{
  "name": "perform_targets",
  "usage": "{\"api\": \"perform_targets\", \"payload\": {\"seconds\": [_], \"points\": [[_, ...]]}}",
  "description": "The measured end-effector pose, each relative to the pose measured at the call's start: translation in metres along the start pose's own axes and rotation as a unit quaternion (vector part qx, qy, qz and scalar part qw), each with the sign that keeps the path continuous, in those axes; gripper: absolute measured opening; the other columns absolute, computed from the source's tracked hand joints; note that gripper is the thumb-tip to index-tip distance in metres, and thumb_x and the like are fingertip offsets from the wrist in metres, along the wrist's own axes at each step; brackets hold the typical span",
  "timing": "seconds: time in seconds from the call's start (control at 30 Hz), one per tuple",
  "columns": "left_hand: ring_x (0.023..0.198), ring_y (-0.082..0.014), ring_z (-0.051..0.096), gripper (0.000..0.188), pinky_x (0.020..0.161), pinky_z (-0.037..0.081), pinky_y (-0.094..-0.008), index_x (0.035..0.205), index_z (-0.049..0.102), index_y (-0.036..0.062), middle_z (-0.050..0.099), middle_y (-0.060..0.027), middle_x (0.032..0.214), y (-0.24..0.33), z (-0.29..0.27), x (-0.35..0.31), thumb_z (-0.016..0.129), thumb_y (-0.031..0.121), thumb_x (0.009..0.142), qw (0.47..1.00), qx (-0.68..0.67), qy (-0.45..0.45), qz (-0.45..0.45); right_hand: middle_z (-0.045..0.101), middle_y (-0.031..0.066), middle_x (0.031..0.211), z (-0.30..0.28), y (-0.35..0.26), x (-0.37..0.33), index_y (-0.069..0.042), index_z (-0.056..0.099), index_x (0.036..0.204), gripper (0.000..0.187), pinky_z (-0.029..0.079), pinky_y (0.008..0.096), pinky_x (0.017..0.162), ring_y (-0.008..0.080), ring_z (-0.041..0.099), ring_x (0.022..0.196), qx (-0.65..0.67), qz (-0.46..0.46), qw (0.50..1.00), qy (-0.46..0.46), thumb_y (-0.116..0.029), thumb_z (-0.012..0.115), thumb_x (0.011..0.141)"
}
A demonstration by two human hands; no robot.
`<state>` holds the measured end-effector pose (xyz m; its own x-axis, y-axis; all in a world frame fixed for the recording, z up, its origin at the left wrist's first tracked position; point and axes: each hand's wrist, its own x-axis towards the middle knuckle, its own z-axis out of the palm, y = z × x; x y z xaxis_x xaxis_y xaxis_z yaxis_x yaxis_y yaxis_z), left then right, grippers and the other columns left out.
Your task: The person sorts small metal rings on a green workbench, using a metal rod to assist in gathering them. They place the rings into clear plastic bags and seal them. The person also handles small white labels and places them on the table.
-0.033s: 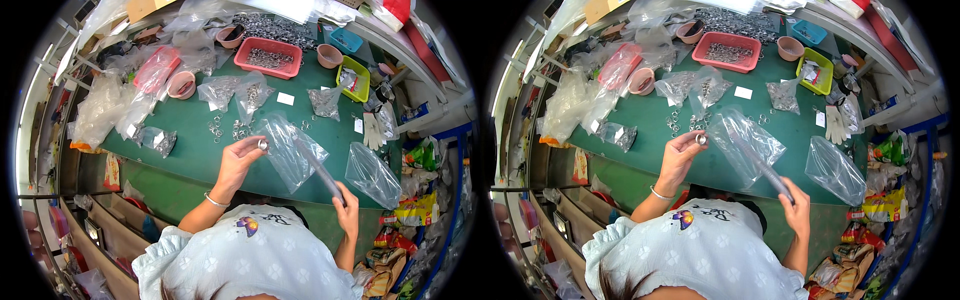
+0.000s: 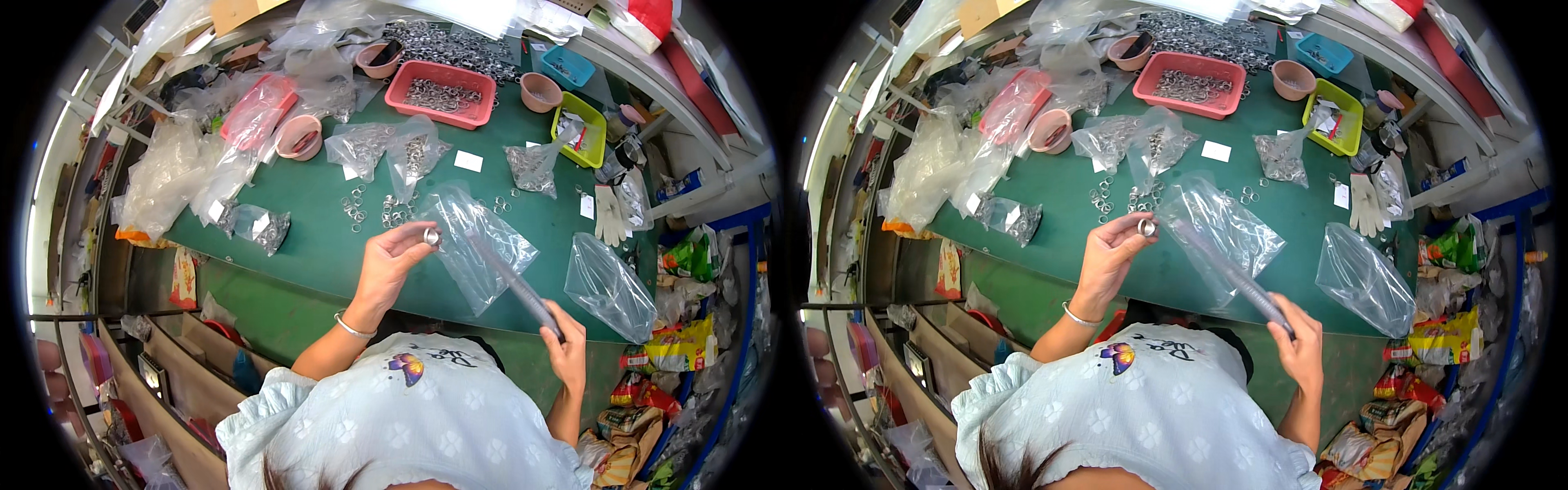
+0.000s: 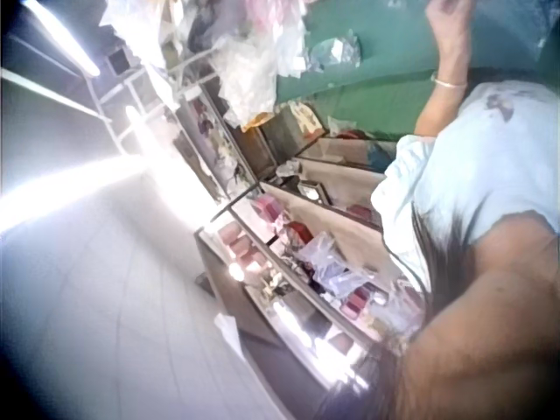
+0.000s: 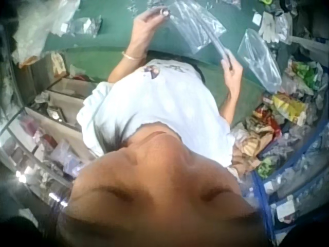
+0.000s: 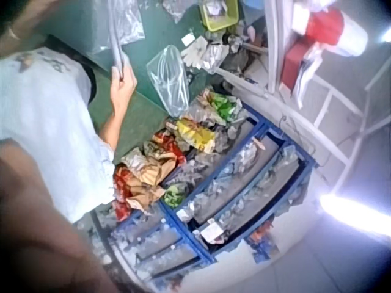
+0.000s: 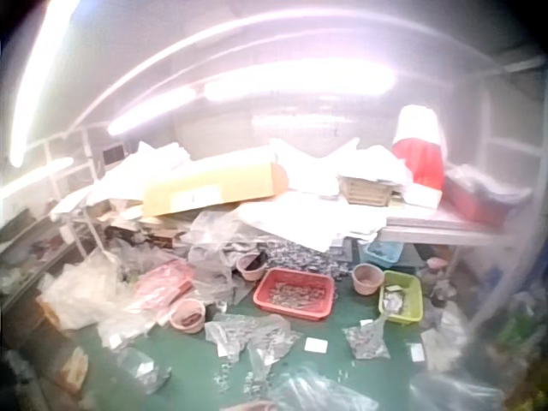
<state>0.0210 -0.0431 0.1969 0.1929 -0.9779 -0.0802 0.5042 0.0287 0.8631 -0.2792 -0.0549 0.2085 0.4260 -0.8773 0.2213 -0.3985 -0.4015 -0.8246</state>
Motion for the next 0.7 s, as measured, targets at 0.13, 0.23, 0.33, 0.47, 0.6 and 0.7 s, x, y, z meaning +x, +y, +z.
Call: {"api": "perform_targets", "payload": {"seconds": [0.13,0.23,0.33,0.47,0.6,0.7], "points": [[0.096,-0.0172,0.058,0.03,0.085,0.047,-0.0285,0.108,0.059,-0.0055,0.06,-0.0116,0.105,0.007,0.002,-0.007,0.063,-0.002,0.078,0.998,0.017,-0.045,0.039,0.047,0.0098,0.065,-0.001,-0.025,0.008,-0.001,0.06,0.108,0.034,0.036,0.0297,0.048,0.0197,0.045,0.049,-0.046,0.009,0.997,-0.065,-0.008,0.064,0.075],[0.097,-0.0166,0.057,0.029,0.084,0.047,-0.0278,0.105,0.06,-0.0048,0.059,-0.0099,0.103,0.013,0.002,-0.012,0.063,-0.007,0.076,0.994,0.033,-0.082,0.062,0.044,0.0091,0.062,-0.004,-0.035,0.012,-0.002,0.061,0.107,0.034,0.035,0.0308,0.046,0.0208,0.042,0.047,-0.071,-0.015,0.995,-0.071,-0.008,0.065,0.073],[0.095,-0.016,0.057,0.029,0.083,0.047,-0.0273,0.103,0.061,-0.0047,0.058,-0.0093,0.102,0.019,0.007,-0.021,0.063,-0.008,0.075,0.991,0.045,-0.114,0.054,0.044,0.0091,0.062,-0.002,-0.044,0.014,-0.003,0.061,0.107,0.034,0.035,0.0314,0.047,0.0222,0.043,0.047,-0.083,-0.032,0.993,-0.082,-0.008,0.065,0.073],[0.093,-0.0165,0.057,0.027,0.082,0.047,-0.0279,0.1,0.062,-0.0041,0.059,-0.0098,0.1,0.017,0.026,-0.035,0.063,-0.009,0.074,0.989,0.046,-0.139,-0.004,0.046,0.0093,0.064,0.009,-0.06,0.019,-0.004,0.061,0.107,0.035,0.036,0.0322,0.047,0.0237,0.045,0.048,-0.093,-0.066,0.99,-0.08,-0.01,0.065,0.073],[0.095,-0.018,0.058,0.032,0.082,0.048,-0.0278,0.102,0.062,-0.0036,0.06,-0.0109,0.101,0.038,0.028,-0.042,0.066,-0.009,0.07,0.986,0.073,-0.15,0.012,0.052,0.0096,0.067,0.011,-0.07,0.021,-0.004,0.062,0.107,0.038,0.037,0.032,0.047,0.0236,0.048,0.05,-0.125,-0.119,0.983,-0.059,-0.011,0.066,0.071],[0.094,-0.0191,0.059,0.034,0.081,0.049,-0.0286,0.101,0.062,-0.0042,0.061,-0.0119,0.1,0.044,0.029,-0.044,0.068,-0.008,0.068,0.984,0.073,-0.161,0.016,0.053,0.0097,0.067,0.011,-0.073,0.018,-0.004,0.062,0.107,0.038,0.037,0.0314,0.046,0.0228,0.049,0.05,-0.117,-0.122,0.984,-0.056,-0.01,0.067,0.07]]}}
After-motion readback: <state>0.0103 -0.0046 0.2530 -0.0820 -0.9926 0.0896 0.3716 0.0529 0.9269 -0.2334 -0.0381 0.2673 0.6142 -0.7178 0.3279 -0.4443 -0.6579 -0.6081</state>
